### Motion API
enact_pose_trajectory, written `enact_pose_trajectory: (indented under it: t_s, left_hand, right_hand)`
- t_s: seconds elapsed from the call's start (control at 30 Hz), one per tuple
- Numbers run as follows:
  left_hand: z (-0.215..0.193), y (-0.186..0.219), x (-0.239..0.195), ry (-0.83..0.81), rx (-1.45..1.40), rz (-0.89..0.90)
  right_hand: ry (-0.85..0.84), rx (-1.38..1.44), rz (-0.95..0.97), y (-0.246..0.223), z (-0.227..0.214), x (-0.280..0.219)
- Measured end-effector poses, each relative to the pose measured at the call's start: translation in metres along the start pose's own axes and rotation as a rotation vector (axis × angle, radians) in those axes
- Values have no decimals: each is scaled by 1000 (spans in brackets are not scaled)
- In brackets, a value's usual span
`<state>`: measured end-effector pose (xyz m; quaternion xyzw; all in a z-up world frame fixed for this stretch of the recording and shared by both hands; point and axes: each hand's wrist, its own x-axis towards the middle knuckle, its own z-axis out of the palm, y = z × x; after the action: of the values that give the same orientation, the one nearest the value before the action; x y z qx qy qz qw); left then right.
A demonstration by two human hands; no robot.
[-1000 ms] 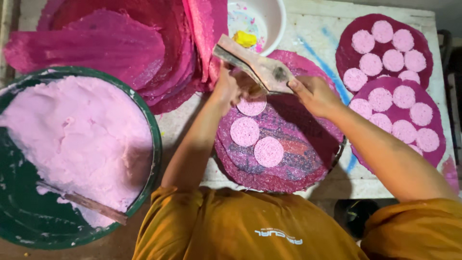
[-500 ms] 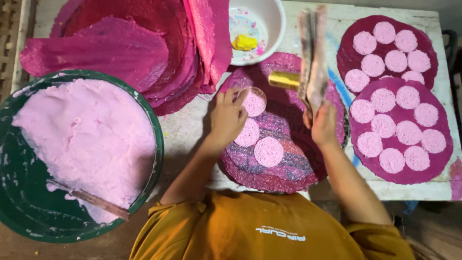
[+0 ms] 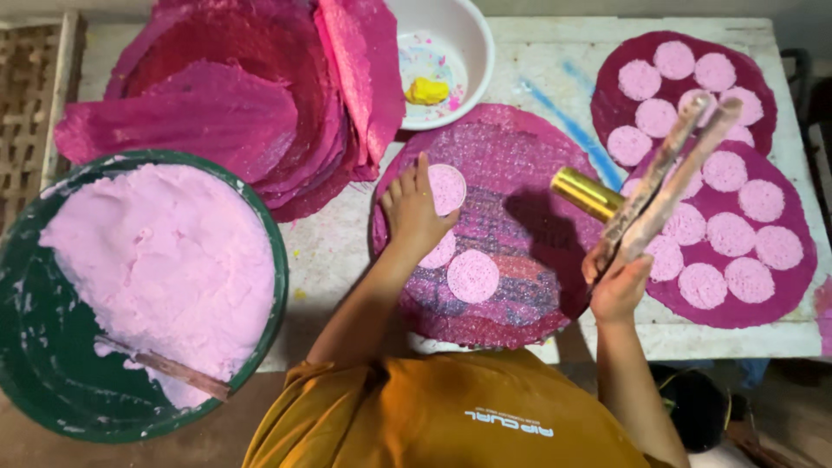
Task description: The person scoops pink powder from a green bucket into a handheld mold using a small stick, presses the mold to form circular pieces, and places them onto trays.
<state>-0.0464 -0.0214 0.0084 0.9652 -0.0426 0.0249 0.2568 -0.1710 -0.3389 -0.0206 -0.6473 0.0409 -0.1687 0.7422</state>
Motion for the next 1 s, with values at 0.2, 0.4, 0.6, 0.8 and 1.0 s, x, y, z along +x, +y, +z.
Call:
enact_pose_trajectory:
  t_s: [0.2, 0.4, 0.6, 0.8, 1.0]
  left_hand:
    - [-6, 28, 36, -130, 12, -47]
    - [-59, 92, 64, -186, -137, 379]
    - [-133, 147, -14, -660, -86, 879]
    - [-193, 163, -107, -960, -104, 948]
    - [-246, 130, -167, -908, -141, 760]
  right_hand:
    - [80, -17, -35, -6, -22, -20]
    - [-50, -25, -124, -33, -18, -29]
    - [-323, -544, -247, -124, 10, -28]
    - [-922, -771, -973, -240, 65, 11]
    - [-1602, -554, -942, -276, 130, 27]
